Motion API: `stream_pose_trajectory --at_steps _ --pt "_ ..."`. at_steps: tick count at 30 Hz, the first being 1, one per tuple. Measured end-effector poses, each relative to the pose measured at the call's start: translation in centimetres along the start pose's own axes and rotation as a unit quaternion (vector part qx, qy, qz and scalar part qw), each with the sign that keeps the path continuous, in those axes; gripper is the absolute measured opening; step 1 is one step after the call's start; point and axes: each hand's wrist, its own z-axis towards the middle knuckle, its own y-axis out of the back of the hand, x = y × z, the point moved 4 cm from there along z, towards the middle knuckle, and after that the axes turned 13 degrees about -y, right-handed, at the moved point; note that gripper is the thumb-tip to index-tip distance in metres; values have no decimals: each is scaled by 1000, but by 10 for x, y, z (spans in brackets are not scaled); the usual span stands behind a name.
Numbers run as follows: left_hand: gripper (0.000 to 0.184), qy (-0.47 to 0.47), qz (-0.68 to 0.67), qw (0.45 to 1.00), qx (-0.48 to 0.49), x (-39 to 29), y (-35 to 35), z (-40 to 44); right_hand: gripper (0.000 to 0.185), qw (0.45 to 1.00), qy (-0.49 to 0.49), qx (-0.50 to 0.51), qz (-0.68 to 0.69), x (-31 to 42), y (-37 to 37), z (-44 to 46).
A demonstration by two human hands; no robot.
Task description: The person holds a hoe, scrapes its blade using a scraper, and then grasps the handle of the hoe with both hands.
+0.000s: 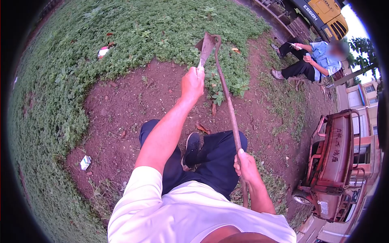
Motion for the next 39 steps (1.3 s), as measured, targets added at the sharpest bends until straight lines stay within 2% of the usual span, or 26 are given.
stream_pose_trajectory --at_steps 3,9,19,21,28,37,39 --pt "41 28 5 999 43 3 -3 -11 52 1000 6 -10 13 7 8 6" --pt "41 27 -4 999 47 6 -4 -23 57 997 4 -24 67 19 15 16" --pt "42 38 -1 997 65 5 2 -15 56 999 22 -35 25 16 13 14" --pt "43 87 -8 994 60 0 10 -16 55 998 29 -50 8 17 12 11" --pt "43 81 37 994 62 10 14 -15 54 998 30 -47 17 21 9 11" --pt "44 74 88 990 81 23 7 -13 51 997 27 -63 -38 13 8 0" --pt "42 86 60 993 59 19 6 -12 52 999 16 -16 -42 7 1 -4"
